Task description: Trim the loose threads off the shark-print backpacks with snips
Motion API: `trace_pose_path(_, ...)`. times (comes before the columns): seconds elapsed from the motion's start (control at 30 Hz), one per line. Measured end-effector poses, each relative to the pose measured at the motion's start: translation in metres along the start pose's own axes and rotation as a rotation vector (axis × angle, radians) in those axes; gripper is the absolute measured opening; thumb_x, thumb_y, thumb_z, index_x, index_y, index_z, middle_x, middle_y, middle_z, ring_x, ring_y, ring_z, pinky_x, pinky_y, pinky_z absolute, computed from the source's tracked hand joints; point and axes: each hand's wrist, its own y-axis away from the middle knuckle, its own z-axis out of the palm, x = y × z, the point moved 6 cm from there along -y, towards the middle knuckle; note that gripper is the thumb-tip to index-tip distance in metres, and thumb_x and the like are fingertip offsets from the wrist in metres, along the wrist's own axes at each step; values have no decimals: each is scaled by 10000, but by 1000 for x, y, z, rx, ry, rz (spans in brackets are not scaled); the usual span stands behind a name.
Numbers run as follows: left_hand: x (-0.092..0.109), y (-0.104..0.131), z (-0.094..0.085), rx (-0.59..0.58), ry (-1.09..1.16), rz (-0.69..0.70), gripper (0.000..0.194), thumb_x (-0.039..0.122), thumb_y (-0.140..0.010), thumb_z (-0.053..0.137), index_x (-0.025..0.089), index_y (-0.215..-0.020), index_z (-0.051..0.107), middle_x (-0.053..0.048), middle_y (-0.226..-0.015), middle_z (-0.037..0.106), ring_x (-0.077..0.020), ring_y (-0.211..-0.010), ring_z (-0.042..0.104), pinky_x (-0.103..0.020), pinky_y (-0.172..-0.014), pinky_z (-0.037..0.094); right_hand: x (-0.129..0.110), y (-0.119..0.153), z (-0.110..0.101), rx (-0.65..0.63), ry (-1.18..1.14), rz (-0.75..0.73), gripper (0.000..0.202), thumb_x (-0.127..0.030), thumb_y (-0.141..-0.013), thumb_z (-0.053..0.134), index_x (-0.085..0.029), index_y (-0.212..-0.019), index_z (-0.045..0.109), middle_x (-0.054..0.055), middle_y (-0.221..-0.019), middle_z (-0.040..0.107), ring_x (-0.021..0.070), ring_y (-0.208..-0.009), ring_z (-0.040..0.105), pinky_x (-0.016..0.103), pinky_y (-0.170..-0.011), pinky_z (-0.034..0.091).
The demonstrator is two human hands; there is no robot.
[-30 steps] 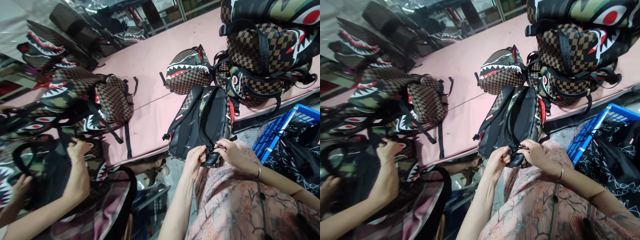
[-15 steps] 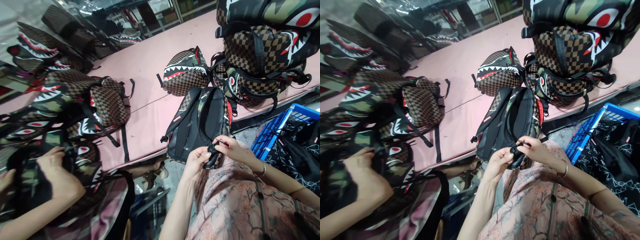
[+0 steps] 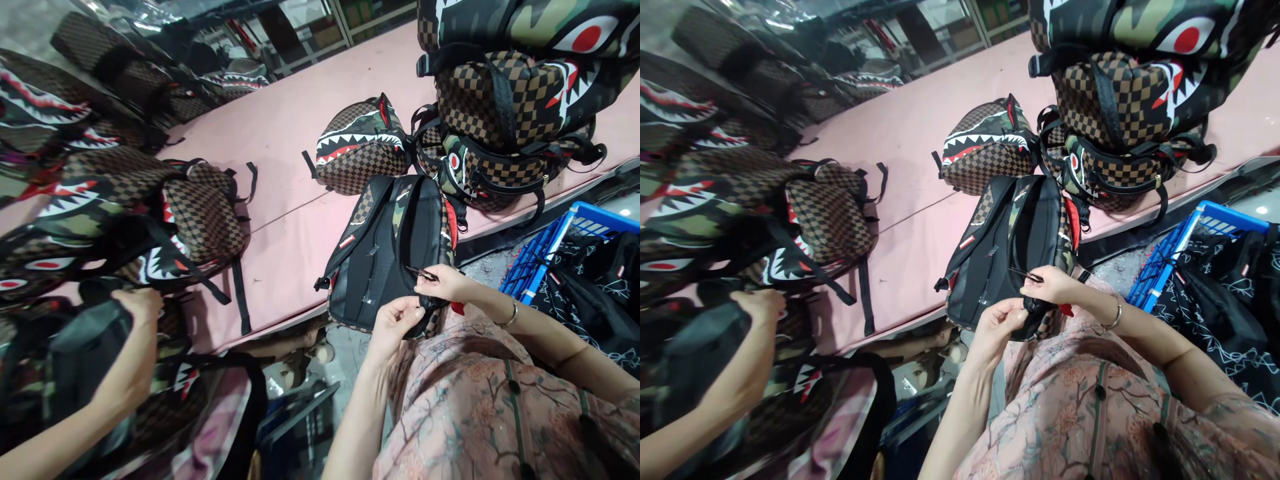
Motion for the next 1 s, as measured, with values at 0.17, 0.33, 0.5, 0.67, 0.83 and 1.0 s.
trace_pose_path(0.17,-6,-10,1,16,197,-33,323,313,-552,762,108,-516,515,92,-406,278,-3,-378,212,-167,-393,134,-3,4,-4,115,-122,-25,240,-359,-691,581,-153,-601,499,-63,-493,402,58,-460,332,185,-424,264)
trace_pose_path(0.33,-3,-10,4,48,284,-17,258,267,-544,762,94,-604,581,85,-437,311,-8,-398,238,-171,-410,147,-14,26,-18,370,1,-157,158,-291,-770,544,-162,-721,619,-12,-625,559,95,-559,470,215,-531,371)
trace_pose_path(0.5,5,-6,7,103,189,69,262,298,-557,745,85,-656,629,57,-448,389,-20,-425,283,-178,-436,187,-32,47,-22,382,157,-339,148,-238,-778,568,-189,-875,669,23,-720,627,130,-663,538,240,-602,411)
trace_pose_path(0.67,5,-6,11,144,160,60,253,315,-551,740,98,-621,630,49,-445,414,-28,-431,287,-181,-445,209,-43,52,-13,364,353,-395,190,-153,-771,492,-201,-804,672,14,-647,575,118,-612,510,220,-558,373)
trace_pose_path(0.83,3,-7,12,121,241,45,262,300,-545,753,105,-599,587,73,-428,341,-20,-416,257,-172,-424,182,-38,46,-14,414,86,-289,140,-211,-769,487,-175,-664,573,-6,-604,523,106,-566,476,215,-534,372)
trace_pose_path(1.0,3,-10,9,66,333,7,275,253,-529,767,104,-595,546,94,-455,267,-4,-404,217,-162,-403,146,-16,42,-30,428,-91,-100,162,-326,-785,503,-167,-763,531,-14,-645,511,105,-573,468,225,-546,390)
